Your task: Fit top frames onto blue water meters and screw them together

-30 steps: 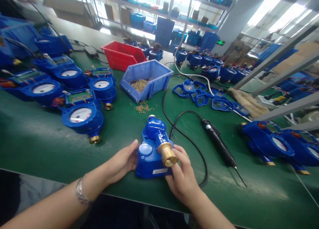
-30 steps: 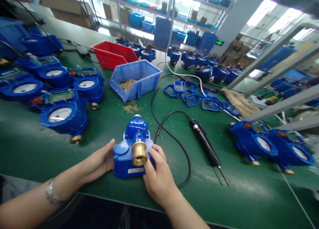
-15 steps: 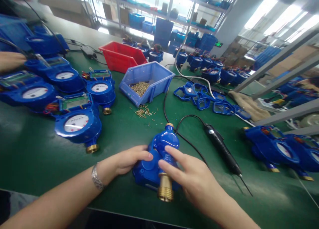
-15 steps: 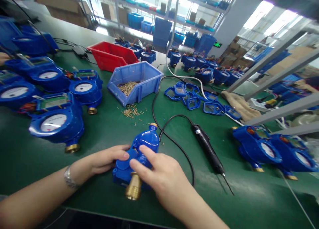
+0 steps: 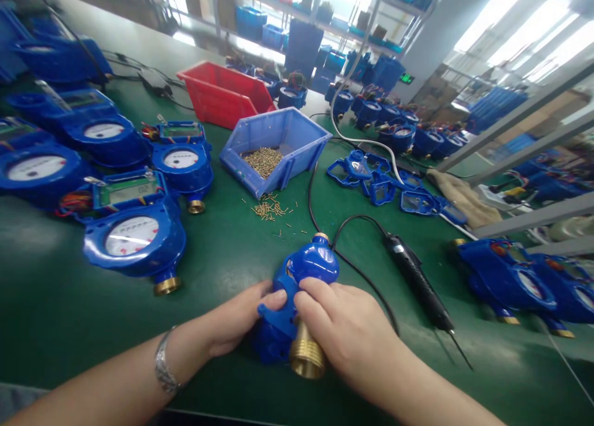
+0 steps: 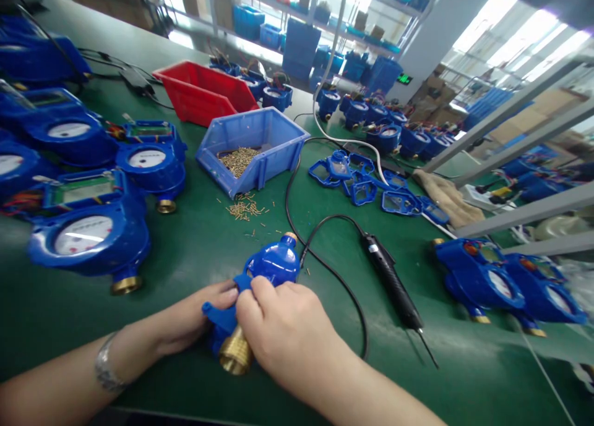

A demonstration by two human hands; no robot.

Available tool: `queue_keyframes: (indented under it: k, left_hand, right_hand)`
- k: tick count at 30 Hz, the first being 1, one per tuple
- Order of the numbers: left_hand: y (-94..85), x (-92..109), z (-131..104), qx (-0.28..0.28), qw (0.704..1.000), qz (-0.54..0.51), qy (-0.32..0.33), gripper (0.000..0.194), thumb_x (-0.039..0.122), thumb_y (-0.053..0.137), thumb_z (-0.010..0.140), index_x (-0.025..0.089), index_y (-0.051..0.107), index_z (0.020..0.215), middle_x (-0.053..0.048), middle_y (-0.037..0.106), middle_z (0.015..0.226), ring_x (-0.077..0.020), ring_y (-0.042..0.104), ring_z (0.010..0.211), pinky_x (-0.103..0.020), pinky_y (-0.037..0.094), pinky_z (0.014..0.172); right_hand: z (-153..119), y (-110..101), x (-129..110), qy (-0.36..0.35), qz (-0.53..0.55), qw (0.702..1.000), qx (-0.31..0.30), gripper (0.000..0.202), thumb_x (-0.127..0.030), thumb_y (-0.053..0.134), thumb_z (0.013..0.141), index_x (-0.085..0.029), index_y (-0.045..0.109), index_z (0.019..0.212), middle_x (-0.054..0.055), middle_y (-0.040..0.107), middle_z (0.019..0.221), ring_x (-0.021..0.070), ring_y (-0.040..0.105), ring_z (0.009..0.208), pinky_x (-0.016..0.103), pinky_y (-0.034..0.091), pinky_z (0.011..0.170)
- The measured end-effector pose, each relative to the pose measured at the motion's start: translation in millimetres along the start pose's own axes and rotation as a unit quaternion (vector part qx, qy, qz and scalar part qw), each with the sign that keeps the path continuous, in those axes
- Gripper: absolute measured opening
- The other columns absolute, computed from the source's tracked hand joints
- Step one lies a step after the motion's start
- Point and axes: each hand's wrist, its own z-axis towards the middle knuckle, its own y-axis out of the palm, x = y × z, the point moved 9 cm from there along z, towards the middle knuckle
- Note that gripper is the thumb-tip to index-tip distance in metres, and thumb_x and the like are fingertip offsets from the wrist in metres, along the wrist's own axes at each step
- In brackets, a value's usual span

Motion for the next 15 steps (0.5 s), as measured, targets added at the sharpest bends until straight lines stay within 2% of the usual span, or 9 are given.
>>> queue_keyframes:
  k: [2, 4, 7, 9, 11, 12, 13, 15]
  left_hand:
    - [-2.1, -2, 1, -0.003, 1.0, -0.016, -0.005, 0.047, 0.053, 0.058, 0.079, 0.015, 0.062, 0.106, -0.01, 0.07, 0.101, -0.0246, 0.063, 0.093, -0.038, 0.043, 0.091]
    - [-1.8, -1, 1, -0.01, 1.0, -0.014, -0.004, 0.044, 0.05, 0.06, 0.078, 0.015, 0.063, 0.106, -0.009, 0.07, 0.1, -0.0245, 0.063, 0.094, -0.037, 0.043, 0.09]
    - [0.0, 5, 0, -0.025, 1.0, 0.0, 0.006, 0.04, 0.037, 0.067, 0.074, 0.015, 0.062, 0.108, -0.009, 0.07, 0.101, -0.0239, 0.063, 0.095, -0.035, 0.044, 0.09]
    - [-2.6, 8, -2, -0.027, 1.0, -0.014, 0.003, 0.043, 0.036, 0.068, 0.072, 0.014, 0.062, 0.109, -0.009, 0.07, 0.099, -0.0237, 0.064, 0.091, -0.034, 0.046, 0.087]
    - [-8.4, 13, -3, -0.028, 0.999, -0.029, 0.003, 0.044, 0.035, 0.07, 0.07, 0.013, 0.063, 0.107, -0.009, 0.071, 0.094, -0.0224, 0.066, 0.084, -0.032, 0.049, 0.081]
    - [-12.3, 17, -3, -0.028, 0.999, -0.031, 0.01, 0.044, 0.035, 0.072, 0.068, 0.013, 0.063, 0.106, -0.009, 0.071, 0.091, -0.0214, 0.066, 0.08, -0.031, 0.051, 0.078]
    - [-16.7, 22, -3, -0.026, 0.999, -0.031, 0.021, 0.043, 0.034, 0.073, 0.067, 0.013, 0.064, 0.103, -0.008, 0.072, 0.089, -0.02, 0.066, 0.077, -0.029, 0.052, 0.075]
    - [-25.4, 31, -3, -0.022, 0.998, -0.029, 0.045, 0.041, 0.033, 0.076, 0.064, 0.014, 0.067, 0.098, -0.006, 0.072, 0.084, -0.0173, 0.066, 0.073, -0.025, 0.052, 0.069]
  right_hand:
    - [5, 6, -6, -0.004, -0.003, 1.0, -0.024, 0.016, -0.017, 0.043, 0.089, -0.016, 0.057, 0.081, 0.005, 0.06, 0.076, 0.0166, 0.051, 0.052, 0.029, 0.038, 0.047]
    - [7, 5, -7, -0.007, 0.028, 0.998, -0.049, 0.012, -0.018, 0.046, 0.088, -0.015, 0.057, 0.088, 0.006, 0.061, 0.08, 0.0169, 0.053, 0.056, 0.029, 0.041, 0.05]
    - [10, -6, 6, -0.01, 0.16, 0.985, -0.067, 0.028, -0.011, 0.045, 0.087, -0.016, 0.053, 0.114, 0.008, 0.062, 0.101, 0.016, 0.06, 0.077, 0.027, 0.048, 0.066]
    - [14, -14, 41, 0.056, 0.236, 0.97, -0.014, 0.039, -0.007, 0.042, 0.085, -0.019, 0.05, 0.12, 0.006, 0.061, 0.109, 0.0131, 0.062, 0.083, 0.026, 0.05, 0.074]
    - [12, -8, 101, 0.221, 0.229, 0.946, 0.062, 0.034, -0.008, 0.043, 0.084, -0.018, 0.054, 0.114, 0.006, 0.063, 0.105, 0.0122, 0.063, 0.076, 0.027, 0.05, 0.073]
    - [9, 6, 128, 0.312, 0.187, 0.93, 0.055, 0.031, -0.009, 0.043, 0.084, -0.017, 0.056, 0.111, 0.006, 0.064, 0.103, 0.0124, 0.063, 0.077, 0.027, 0.051, 0.073]
    - [11, 24, 144, 0.339, 0.169, 0.925, 0.034, 0.026, -0.01, 0.046, 0.084, -0.015, 0.059, 0.105, 0.007, 0.065, 0.1, 0.0144, 0.063, 0.079, 0.029, 0.05, 0.074]
    - [21, 61, 163, 0.351, 0.156, 0.923, -0.014, 0.015, -0.009, 0.056, 0.08, -0.015, 0.064, 0.09, 0.006, 0.068, 0.089, 0.0159, 0.063, 0.08, 0.029, 0.05, 0.076]
